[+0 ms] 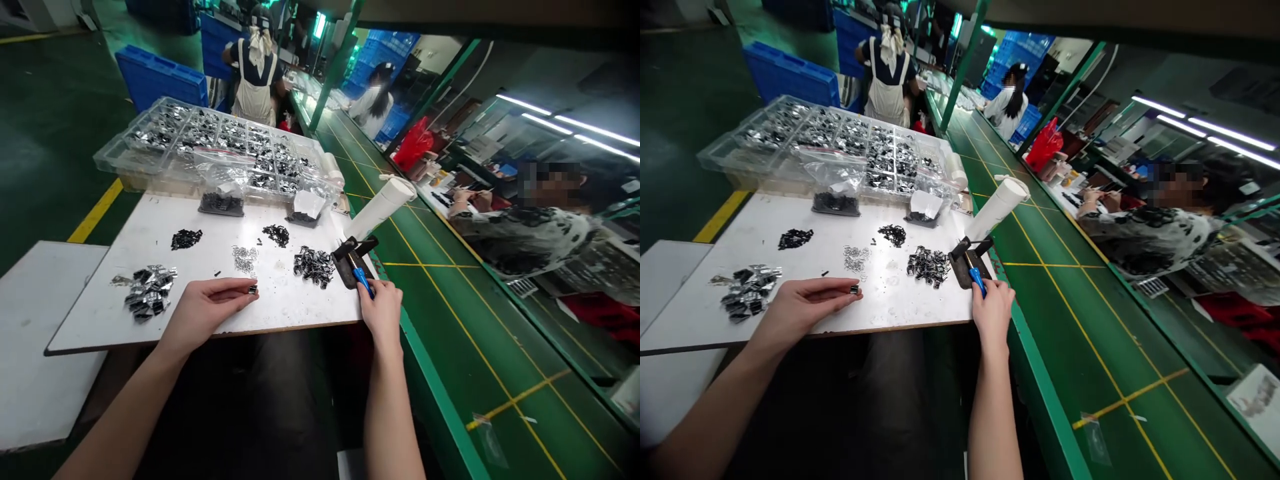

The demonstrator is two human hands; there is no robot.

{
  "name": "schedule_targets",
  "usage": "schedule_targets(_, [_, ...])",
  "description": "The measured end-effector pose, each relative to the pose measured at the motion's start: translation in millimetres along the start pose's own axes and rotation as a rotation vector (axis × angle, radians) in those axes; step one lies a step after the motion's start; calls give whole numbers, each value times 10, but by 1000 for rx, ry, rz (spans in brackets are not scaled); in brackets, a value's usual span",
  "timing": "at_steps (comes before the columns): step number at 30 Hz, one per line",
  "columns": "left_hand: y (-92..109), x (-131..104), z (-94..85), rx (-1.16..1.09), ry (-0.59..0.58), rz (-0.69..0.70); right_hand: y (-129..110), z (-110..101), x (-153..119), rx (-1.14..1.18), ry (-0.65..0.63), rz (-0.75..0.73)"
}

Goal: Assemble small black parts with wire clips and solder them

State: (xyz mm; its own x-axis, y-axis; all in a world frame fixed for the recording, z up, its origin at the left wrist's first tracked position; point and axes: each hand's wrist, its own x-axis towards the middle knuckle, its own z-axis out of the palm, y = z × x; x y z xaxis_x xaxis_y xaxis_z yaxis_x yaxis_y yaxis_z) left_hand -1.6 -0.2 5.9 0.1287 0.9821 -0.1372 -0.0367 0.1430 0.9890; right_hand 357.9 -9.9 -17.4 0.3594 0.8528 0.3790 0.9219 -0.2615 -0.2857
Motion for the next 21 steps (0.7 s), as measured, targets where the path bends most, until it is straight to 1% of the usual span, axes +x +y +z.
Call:
schedule_targets(1, [3,-2,4,-8,1,-1,31,-59,-66,-1,-18,-1])
schedule_targets(3, [14,-7,14,-16,7,-2,88,-244,-223,2,-69,28])
schedule_targets(5, [28,-12,26,-25,1,4,129,-465,-381,-20,-122,188])
schedule_targets(6, [33,-13,31,-31,-4,6,130,-565,-450,-10,-135,222])
schedule_targets(8, [42,-13,36,-40,-17,7,58,-718,-561,115,-184,183])
schedule_targets(10, [51,-17,36,-40,-14,10,-128,-798,-635,285,-291,58])
schedule_targets(12, [63,-25,31,-29,-7,6,-386,-821,-673,390,-383,-136])
schedule_targets(13, [69,-30,28,-22,-4,1,-516,-818,-678,413,-395,-250])
schedule_targets(14, [73,-33,25,-17,-3,-4,-632,-809,-674,421,-381,-355])
schedule_targets(16, [73,-34,21,-14,-4,-10,-802,-782,-647,381,-302,-528])
schedule_targets(18, [65,-28,20,-19,-10,-10,-884,-754,-603,287,-218,-644])
schedule_targets(21, [47,-18,21,-22,-18,-8,-914,-725,-539,133,-151,-760])
